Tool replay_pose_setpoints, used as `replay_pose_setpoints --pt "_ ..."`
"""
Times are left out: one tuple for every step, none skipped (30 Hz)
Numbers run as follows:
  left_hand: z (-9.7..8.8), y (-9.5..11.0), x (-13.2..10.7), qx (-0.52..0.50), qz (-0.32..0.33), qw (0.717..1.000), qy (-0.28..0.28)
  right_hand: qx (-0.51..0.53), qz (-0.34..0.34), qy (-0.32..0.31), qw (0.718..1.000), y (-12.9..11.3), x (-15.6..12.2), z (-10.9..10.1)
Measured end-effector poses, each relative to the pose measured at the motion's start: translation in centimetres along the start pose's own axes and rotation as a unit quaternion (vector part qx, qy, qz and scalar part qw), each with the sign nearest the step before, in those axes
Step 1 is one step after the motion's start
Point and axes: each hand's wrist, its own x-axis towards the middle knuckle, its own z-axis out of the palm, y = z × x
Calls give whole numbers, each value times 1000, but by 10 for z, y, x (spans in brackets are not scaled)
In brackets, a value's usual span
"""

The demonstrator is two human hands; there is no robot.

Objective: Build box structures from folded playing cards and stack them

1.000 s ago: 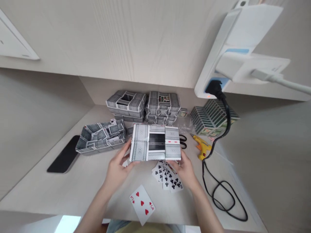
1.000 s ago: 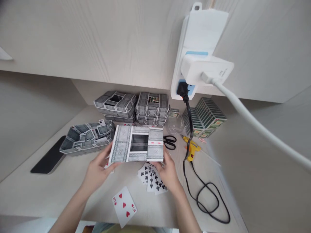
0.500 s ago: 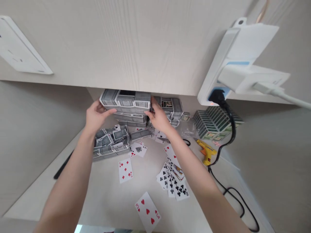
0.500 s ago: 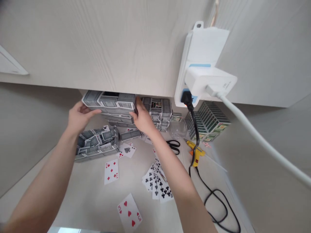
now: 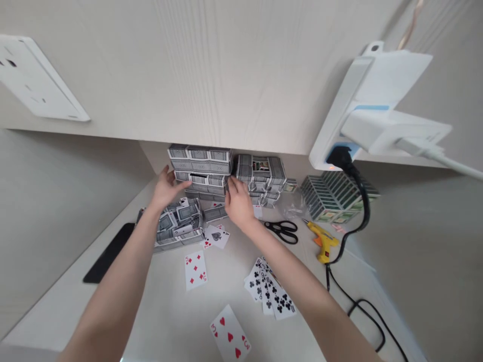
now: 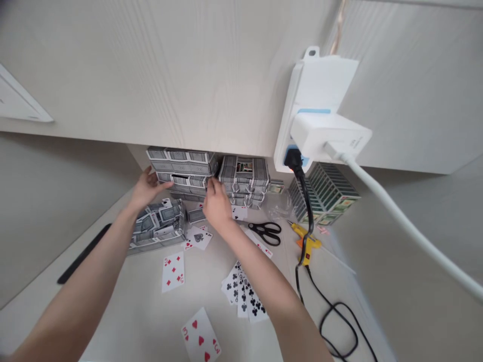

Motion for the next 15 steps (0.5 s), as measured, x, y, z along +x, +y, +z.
replay_pose_setpoints --pt "3 -1 -3 26 -4 1000 0 6 -20 -22 1000 0 -5 2" --pt "7 -2 -5 54 -7 998 6 15 -41 -44 998 1 -9 4" --pt "10 -1 -7 85 -11 996 18 28 -55 -63 996 2 -11 7" --pt "12 0 -8 113 -17 993 29 42 -56 -74 995 4 -11 9" --pt "14 1 -8 138 -25 989 38 58 -51 -81 994 6 -10 11" --pt "16 3 -8 160 -34 986 44 76 -38 -81 993 7 -8 13" --pt "16 5 -8 177 -46 982 46 91 -27 -81 992 8 -6 14" --pt "15 7 -8 190 -58 979 46 102 -17 -78 992 9 -3 15" --pt "14 8 -7 199 -68 977 44 109 -11 -75 991 9 -1 15" --pt "13 8 -8 203 -76 975 42 112 -10 -73 991 8 1 15" --pt "12 8 -8 203 -80 975 38 113 -10 -71 991 6 2 15" --pt "12 8 -9 199 -80 976 35 112 -8 -66 991 4 2 15" --pt "11 7 -10 192 -78 978 32 110 0 -53 993 2 1 16" --pt "11 7 -10 181 -72 980 31 106 17 -31 994 0 0 17" --pt "12 6 -11 169 -64 983 29 101 40 -3 994 -2 -2 19"
